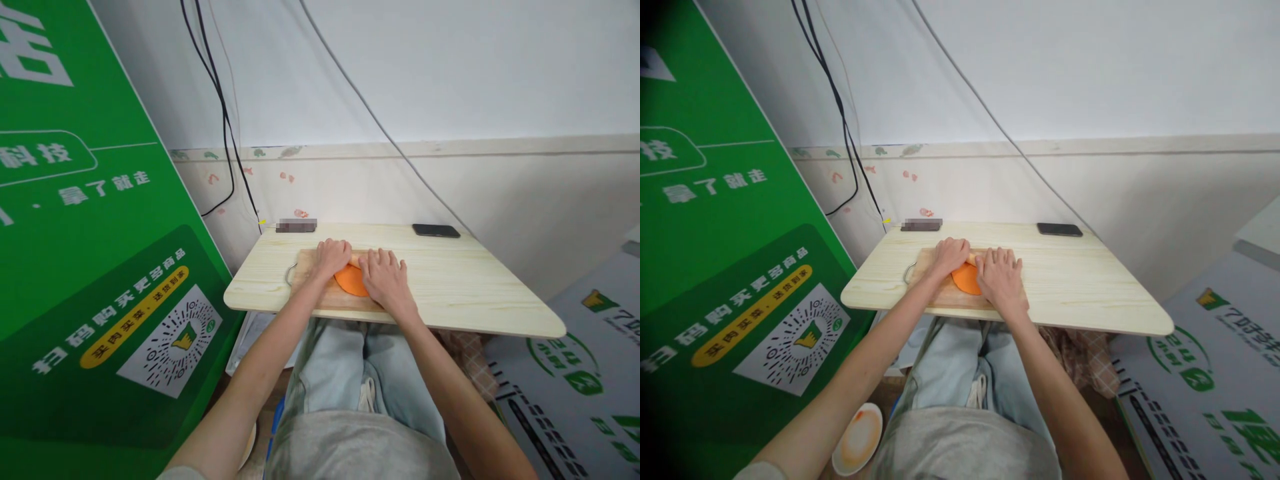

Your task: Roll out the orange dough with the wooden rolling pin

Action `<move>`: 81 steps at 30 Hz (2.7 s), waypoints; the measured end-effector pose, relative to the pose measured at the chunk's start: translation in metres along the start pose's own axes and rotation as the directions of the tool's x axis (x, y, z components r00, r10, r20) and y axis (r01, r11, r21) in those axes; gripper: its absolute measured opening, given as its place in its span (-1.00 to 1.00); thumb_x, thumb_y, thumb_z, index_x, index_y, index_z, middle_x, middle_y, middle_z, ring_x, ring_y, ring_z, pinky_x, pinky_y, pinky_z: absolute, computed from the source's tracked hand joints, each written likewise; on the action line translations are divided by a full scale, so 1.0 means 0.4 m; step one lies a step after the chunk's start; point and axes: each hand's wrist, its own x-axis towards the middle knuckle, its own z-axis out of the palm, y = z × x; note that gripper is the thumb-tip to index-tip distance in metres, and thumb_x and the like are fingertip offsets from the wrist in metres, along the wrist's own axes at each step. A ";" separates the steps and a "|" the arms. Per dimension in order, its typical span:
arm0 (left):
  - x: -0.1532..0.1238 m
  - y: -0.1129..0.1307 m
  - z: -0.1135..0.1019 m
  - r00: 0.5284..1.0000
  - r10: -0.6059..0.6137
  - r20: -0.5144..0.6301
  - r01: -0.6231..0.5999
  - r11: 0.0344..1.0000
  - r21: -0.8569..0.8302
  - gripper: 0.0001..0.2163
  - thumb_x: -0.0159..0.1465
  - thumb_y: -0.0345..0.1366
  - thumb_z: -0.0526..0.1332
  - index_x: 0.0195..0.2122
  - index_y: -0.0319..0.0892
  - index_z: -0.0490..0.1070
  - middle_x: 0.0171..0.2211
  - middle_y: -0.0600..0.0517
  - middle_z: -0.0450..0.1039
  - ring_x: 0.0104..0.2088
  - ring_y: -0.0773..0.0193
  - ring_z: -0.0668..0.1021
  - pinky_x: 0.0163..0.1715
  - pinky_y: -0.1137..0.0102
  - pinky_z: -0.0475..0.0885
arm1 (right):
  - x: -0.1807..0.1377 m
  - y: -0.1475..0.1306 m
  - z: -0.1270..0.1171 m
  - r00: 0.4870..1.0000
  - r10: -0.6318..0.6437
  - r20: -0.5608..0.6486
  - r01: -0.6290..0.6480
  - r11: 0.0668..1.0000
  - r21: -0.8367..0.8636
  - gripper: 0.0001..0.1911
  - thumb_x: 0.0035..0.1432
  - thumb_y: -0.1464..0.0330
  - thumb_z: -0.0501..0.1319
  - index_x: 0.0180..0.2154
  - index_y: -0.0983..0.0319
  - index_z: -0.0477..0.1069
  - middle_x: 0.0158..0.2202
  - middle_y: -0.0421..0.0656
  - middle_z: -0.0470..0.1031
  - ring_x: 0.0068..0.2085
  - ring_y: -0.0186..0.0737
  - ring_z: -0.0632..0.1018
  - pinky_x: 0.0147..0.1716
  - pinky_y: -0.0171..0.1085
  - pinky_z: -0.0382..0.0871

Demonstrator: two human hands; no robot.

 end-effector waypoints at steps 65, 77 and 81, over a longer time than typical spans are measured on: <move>0.018 -0.005 0.011 0.987 -0.163 -0.016 0.157 0.970 -0.188 -0.34 0.68 -0.05 -0.23 0.06 -0.15 0.73 0.03 -0.21 0.75 0.20 -0.03 0.64 0.27 0.13 0.43 | -0.077 -0.019 0.037 0.992 -0.018 -0.126 0.014 0.999 -0.030 -0.29 0.62 0.13 -0.20 0.55 0.33 0.24 0.58 0.27 0.21 0.58 0.36 0.16 0.50 0.47 -0.16; 0.011 -0.004 0.007 0.988 -0.157 -0.005 0.154 0.972 -0.178 -0.39 0.69 -0.06 -0.22 0.08 -0.14 0.67 0.06 -0.21 0.73 0.18 -0.05 0.65 0.22 0.15 0.47 | 0.090 0.074 -0.005 0.986 0.032 0.164 -0.033 0.999 0.002 -0.30 0.65 0.13 -0.32 0.46 0.17 0.38 0.51 0.11 0.38 0.54 0.29 0.26 0.43 0.54 0.00; 0.019 -0.008 0.021 0.975 -0.222 -0.015 0.213 0.952 -0.222 -0.36 0.68 -0.02 -0.21 0.03 -0.16 0.68 0.11 -0.24 0.70 0.20 -0.04 0.65 0.26 0.14 0.46 | 0.003 0.029 0.020 1.000 0.003 0.004 -0.003 1.000 -0.009 -0.24 0.63 0.15 -0.33 0.52 0.38 0.26 0.51 0.23 0.35 0.55 0.24 0.27 0.51 0.42 -0.05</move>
